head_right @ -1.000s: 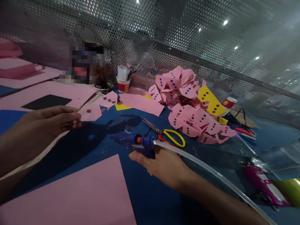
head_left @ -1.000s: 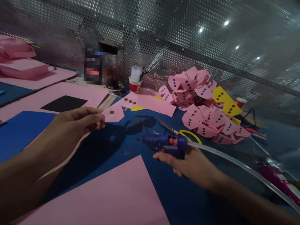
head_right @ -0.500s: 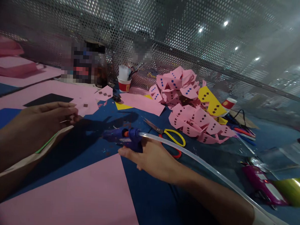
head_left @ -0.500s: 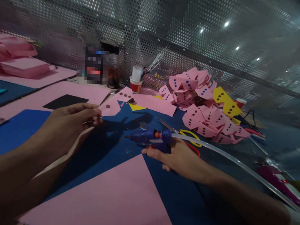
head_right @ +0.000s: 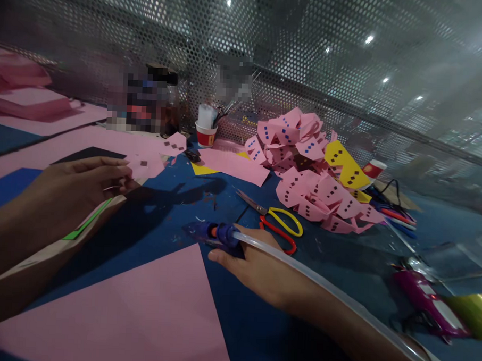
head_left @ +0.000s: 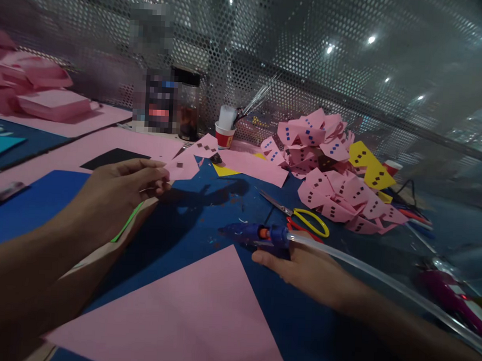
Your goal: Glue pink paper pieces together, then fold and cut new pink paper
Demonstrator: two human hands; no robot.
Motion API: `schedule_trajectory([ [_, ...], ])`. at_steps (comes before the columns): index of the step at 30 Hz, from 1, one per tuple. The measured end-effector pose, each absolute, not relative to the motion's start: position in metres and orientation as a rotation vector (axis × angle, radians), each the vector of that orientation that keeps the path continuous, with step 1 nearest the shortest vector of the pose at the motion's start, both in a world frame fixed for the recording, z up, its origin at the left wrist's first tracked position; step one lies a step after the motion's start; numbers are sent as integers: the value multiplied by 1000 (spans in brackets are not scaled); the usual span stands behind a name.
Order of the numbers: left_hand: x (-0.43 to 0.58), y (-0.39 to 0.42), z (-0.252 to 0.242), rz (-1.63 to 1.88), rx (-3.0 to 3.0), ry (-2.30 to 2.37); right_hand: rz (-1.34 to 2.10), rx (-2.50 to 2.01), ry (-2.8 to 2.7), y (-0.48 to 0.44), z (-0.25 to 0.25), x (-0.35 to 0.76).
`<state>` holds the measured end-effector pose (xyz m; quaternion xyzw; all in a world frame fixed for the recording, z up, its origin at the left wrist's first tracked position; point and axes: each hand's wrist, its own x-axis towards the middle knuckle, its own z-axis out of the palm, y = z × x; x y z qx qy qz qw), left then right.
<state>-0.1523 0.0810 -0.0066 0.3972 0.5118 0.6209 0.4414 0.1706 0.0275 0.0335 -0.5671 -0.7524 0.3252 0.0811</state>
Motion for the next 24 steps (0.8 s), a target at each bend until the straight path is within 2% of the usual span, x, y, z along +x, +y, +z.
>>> schedule_trajectory([
  [24, -151, 81, -8, 1524, 967, 1284, 882, -1638, -2290, 26, 37, 168],
])
